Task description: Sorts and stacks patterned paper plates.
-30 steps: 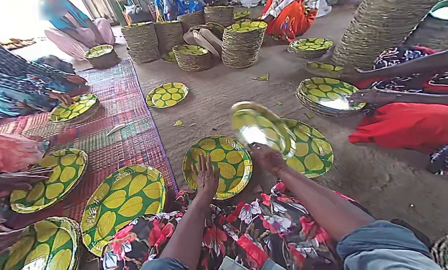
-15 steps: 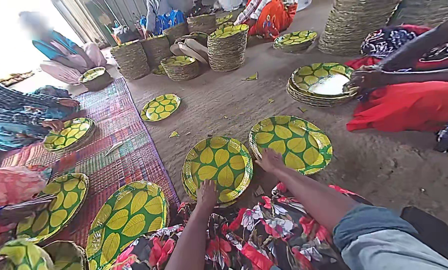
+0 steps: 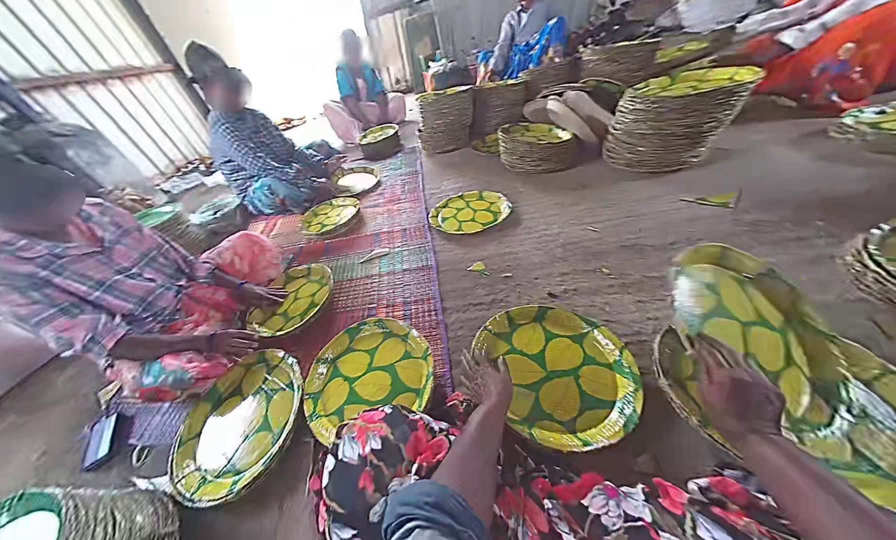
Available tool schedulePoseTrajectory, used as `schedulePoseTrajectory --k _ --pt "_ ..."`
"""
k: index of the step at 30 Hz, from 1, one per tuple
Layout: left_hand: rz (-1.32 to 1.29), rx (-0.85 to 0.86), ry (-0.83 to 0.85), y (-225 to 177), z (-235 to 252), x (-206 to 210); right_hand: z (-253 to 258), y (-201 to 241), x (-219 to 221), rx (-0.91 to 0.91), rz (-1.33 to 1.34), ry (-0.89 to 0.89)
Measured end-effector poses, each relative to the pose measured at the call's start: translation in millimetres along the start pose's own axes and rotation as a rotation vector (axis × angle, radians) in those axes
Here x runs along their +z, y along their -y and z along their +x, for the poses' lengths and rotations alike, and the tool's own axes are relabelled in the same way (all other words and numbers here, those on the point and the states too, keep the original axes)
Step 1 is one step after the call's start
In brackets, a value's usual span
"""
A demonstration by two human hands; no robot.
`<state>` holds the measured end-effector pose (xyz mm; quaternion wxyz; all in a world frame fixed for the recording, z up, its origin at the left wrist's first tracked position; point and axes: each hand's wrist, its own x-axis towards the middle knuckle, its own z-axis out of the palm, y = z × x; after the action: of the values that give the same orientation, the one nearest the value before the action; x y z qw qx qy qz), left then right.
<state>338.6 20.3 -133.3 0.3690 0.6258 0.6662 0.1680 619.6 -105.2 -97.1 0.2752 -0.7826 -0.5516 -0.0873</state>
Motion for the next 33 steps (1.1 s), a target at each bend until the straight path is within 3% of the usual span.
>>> schedulePoseTrajectory --k 2,3,6,9,12,15,17,20,23,26,28,30,33 --pt "-0.268 -0.17 -0.041 2.5 13.0 -5.8 -11.8 20.2 13.6 -0.206 0.078 0.09" --pt "-0.379 -0.225 -0.017 5.8 17.5 -7.7 -20.6 30.1 22.9 -0.267 0.089 0.265" --pt "-0.572 -0.331 0.077 16.4 24.2 -7.5 -33.9 48.4 48.3 -0.289 -0.132 1.041" --pt "-0.573 -0.272 0.18 25.9 29.2 0.5 -29.6 46.9 48.1 -0.27 -0.247 1.195" --pt "-0.539 -0.237 0.249 14.5 23.5 -4.2 -30.8 47.5 35.3 -0.222 -0.264 1.172" --pt "-0.585 -0.165 0.248 -16.2 1.7 -24.8 -38.3 59.7 21.0 -0.298 -0.286 1.087" --pt "-0.607 -0.045 0.241 -30.9 -5.6 -45.6 -45.7 68.6 17.8 -0.368 -0.249 0.868" --pt "-0.68 0.158 0.128 -46.5 -7.1 -108.8 -37.4 110.4 20.7 -0.489 -0.058 0.319" --pt "-0.748 0.278 -0.007 -38.2 -12.4 -203.8 -5.5 187.7 26.4 -0.528 0.056 0.156" --pt "-0.776 0.252 -0.168 16.6 -27.0 -281.1 13.8 265.2 62.5 -0.719 0.194 0.035" --pt "-0.727 0.157 -0.359 77.7 -31.3 -300.2 11.6 312.4 94.9 -0.822 0.286 0.109" --pt "-0.429 0.006 -0.508 162.2 -26.6 -288.2 -6.9 345.1 124.6 -0.83 0.281 0.477" --pt "0.222 -0.262 -0.305 259.2 -36.5 -244.3 -27.0 362.1 174.8 -0.735 0.168 1.125"
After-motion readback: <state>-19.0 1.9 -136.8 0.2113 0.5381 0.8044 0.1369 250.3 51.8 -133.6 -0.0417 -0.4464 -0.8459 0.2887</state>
